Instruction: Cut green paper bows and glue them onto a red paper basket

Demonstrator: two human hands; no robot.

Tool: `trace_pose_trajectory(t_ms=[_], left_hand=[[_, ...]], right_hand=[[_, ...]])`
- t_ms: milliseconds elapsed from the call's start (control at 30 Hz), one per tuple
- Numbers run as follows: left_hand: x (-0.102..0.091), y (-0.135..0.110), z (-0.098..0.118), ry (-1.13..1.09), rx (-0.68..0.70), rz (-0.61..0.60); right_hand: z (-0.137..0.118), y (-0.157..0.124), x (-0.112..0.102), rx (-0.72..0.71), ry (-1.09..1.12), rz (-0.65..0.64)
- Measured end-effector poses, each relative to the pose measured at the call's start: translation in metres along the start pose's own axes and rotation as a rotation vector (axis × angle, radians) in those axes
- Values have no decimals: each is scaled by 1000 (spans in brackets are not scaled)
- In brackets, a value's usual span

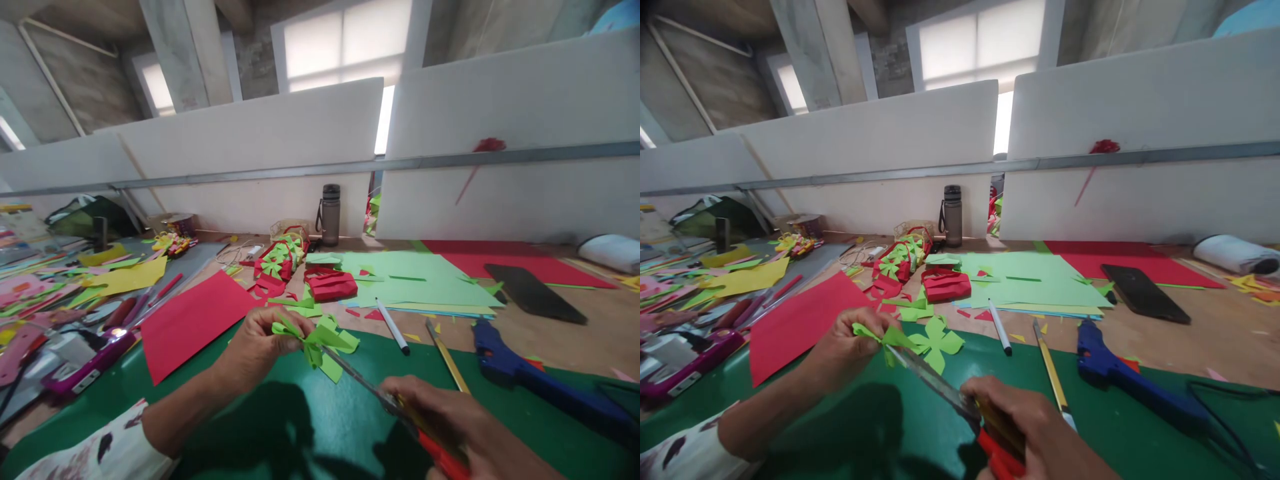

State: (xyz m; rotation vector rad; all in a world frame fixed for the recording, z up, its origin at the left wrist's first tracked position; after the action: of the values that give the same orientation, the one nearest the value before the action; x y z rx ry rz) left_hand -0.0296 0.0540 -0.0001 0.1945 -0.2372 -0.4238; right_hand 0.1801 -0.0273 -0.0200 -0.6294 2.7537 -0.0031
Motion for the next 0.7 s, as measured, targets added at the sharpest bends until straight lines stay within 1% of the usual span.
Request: trace_pose_trajectory(t_ms=[100, 167, 333, 433, 567, 700], left_hand=[[1, -1, -3, 4, -8, -20], [1, 0, -5, 6, -8, -20], [0, 1, -8, 1, 16, -33], [0, 1, -9, -9, 9, -46], [4, 0, -9, -52, 8, -66], [4, -1, -11, -77, -8, -31]], right_hand=[[2, 2, 2, 46, -4, -40], [3, 2, 3, 46, -37, -62], [8, 2, -3, -5, -107, 10], [8, 3, -2, -12, -136, -32], [5, 4, 2, 26, -66, -83], [6, 4, 5, 45, -7, -109]])
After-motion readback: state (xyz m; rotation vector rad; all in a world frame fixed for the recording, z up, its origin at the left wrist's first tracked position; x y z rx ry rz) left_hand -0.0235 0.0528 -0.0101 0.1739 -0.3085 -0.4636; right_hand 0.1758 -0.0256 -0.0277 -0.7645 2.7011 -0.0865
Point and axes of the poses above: each hand's wrist, its own y-axis towards the middle knuckle, its own x-axis out of the palm, z = x × y, the point moved 6 cm from there along y, towards the middle knuckle, and after that the axes turned 4 degrees about y, right-handed, at the moved point
